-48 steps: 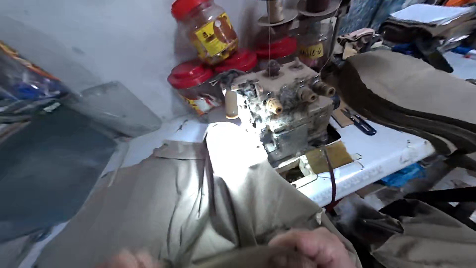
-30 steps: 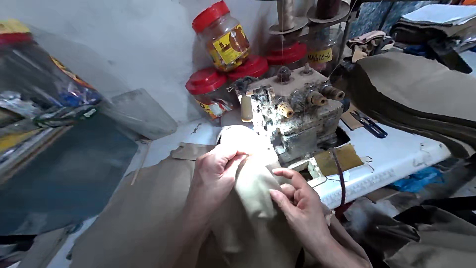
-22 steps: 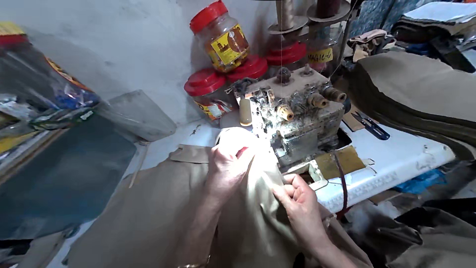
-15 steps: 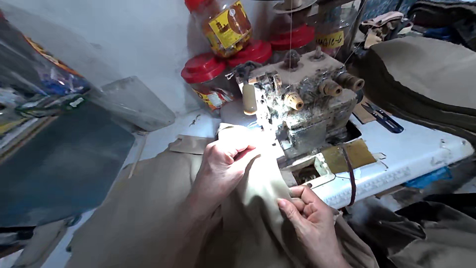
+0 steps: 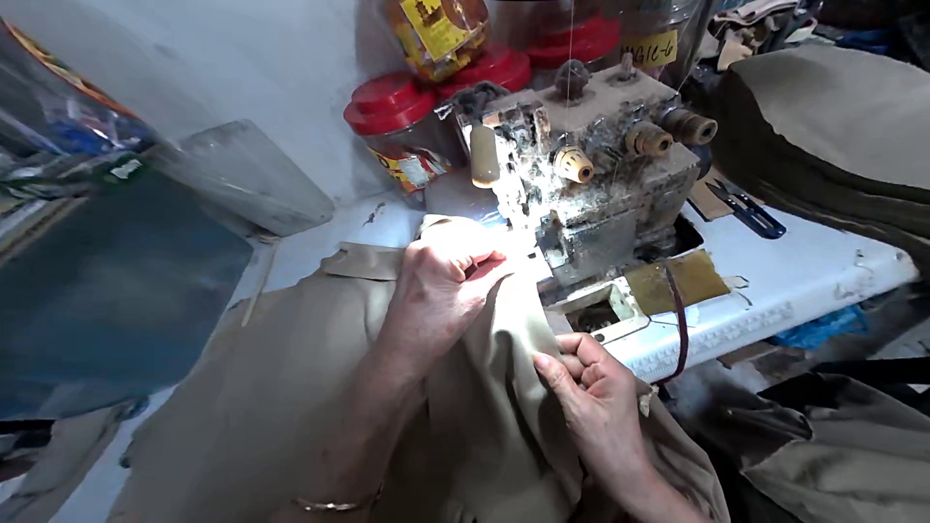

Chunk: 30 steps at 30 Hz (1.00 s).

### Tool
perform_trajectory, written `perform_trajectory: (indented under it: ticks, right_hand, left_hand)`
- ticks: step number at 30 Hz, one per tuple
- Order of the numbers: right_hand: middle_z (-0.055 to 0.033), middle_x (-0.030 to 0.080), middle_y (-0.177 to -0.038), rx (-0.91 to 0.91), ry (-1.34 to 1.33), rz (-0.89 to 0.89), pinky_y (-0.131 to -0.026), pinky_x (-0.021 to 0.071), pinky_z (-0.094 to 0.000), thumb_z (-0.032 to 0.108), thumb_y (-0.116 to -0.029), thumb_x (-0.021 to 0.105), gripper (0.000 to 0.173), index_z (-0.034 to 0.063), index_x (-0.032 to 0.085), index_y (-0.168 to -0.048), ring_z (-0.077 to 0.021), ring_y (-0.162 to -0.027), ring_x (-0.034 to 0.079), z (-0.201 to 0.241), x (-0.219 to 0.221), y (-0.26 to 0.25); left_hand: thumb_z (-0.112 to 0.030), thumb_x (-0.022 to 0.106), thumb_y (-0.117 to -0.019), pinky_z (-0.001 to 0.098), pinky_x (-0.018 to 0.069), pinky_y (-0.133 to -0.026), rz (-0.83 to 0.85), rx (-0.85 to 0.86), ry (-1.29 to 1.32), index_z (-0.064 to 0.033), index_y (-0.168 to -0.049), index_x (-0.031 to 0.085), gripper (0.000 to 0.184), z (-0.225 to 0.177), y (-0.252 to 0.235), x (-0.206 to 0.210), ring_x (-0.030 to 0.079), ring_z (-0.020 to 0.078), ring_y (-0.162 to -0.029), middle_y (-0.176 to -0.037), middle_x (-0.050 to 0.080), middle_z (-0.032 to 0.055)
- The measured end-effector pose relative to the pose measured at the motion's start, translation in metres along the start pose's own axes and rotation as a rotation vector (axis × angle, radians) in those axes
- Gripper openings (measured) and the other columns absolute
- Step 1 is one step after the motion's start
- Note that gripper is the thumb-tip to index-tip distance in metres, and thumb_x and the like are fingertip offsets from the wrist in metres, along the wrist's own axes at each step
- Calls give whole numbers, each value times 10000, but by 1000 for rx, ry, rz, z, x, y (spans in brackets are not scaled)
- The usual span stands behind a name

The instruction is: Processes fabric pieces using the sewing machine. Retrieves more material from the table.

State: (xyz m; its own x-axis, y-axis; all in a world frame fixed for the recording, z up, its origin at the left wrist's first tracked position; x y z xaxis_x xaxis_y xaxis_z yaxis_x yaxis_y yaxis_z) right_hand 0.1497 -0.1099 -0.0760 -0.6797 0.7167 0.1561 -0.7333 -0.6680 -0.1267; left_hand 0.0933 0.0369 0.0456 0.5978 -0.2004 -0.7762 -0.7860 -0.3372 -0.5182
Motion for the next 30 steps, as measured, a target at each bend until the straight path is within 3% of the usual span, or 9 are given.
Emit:
perform_trajectory:
  ticks: [4, 8, 10, 12, 15, 17, 23, 26, 30]
  right_hand:
    - [38, 696, -711, -53, 128, 63, -567, 512, -145, 136, -983, 644, 96, 68, 710, -995, 11, -602, 624, 7, -5, 0]
    - [86, 662, -732, -267, 473, 44, -585, 500, -185, 238, -958, 638, 192, 149, 777, -860, 18, -649, 601, 24, -16, -7]
    - [78, 601, -762, -362, 558, 12, -581, 477, -196, 241, -885, 646, 175, 171, 754, -767, 0, -668, 566, 29, -17, -12]
    - [59, 636, -841, -278, 464, 149, -632, 500, -174, 215, -863, 642, 159, 148, 686, -726, 5, -739, 595, 24, -13, -22]
    - [21, 685, -836, 256, -53, 558, -688, 555, -213, 110, -920, 633, 51, 72, 650, -950, -31, -751, 661, 5, 5, -31]
    - [53, 668, -832, 389, -214, 675, -715, 561, -214, 76, -963, 531, 93, 111, 608, -1000, -20, -761, 658, 5, 15, -31]
    - [57, 671, -782, 326, -154, 481, -679, 551, -190, 103, -1032, 435, 259, 121, 669, -923, 6, -728, 641, 15, -4, -50]
    - [38, 650, -743, 313, -109, 450, -616, 523, -182, 94, -1055, 378, 332, 111, 666, -891, -1, -671, 611, 20, -6, -60]
    - [24, 646, -727, 387, -168, 418, -596, 538, -187, 196, -1058, 405, 303, 131, 651, -893, -19, -651, 627, 17, -6, -43]
  left_hand:
    - [-158, 733, -904, 225, 444, -637, 37, -53, -73, -99, -871, 697, 76, -2, -8, 4, 547, 52, -686, -817, 629, -4]
    - [-125, 630, -972, 472, 550, -730, 22, 11, -252, -46, -949, 738, 135, -27, 2, 13, 670, 291, -849, -926, 684, 129]
    - [-83, 583, -965, 487, 552, -768, -29, 32, -327, -16, -983, 742, 174, -40, 16, 21, 669, 340, -888, -936, 675, 159]
    - [-97, 564, -954, 469, 550, -760, -106, 12, -364, -39, -1062, 764, 235, -45, 34, 28, 676, 320, -872, -957, 700, 135]
    - [-272, 506, -1038, 508, 534, -925, -147, -33, -347, -115, -1252, 738, 353, -37, 61, 37, 705, 287, -1046, -1164, 748, 83]
    - [-395, 457, -1056, 495, 523, -925, -136, -43, -319, -132, -1279, 727, 438, -32, 65, 37, 705, 265, -1024, -1139, 753, 70]
    - [-439, 399, -1069, 476, 546, -917, -5, -106, -288, -112, -1388, 650, 521, -40, 34, 45, 697, 293, -1097, -1278, 704, 103]
    - [-428, 418, -1073, 521, 549, -842, 27, -181, -288, -89, -1389, 642, 515, -41, 22, 47, 704, 340, -1023, -1218, 711, 151]
    - [-506, 383, -1070, 443, 563, -850, 20, -155, -180, -142, -1381, 661, 554, -41, 37, 39, 704, 253, -1033, -1218, 720, 93]
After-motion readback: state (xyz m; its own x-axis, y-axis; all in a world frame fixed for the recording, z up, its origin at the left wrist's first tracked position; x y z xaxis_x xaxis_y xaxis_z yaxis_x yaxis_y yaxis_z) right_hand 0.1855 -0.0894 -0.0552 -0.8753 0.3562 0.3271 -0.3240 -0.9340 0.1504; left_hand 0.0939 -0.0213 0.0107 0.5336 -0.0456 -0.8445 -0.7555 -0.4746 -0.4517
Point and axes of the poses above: each hand's wrist, its own y-axis away from the middle knuckle, its own x-axis out of the palm, z = x × y, the point moved 7 cm from there along -y, towards the middle knuckle
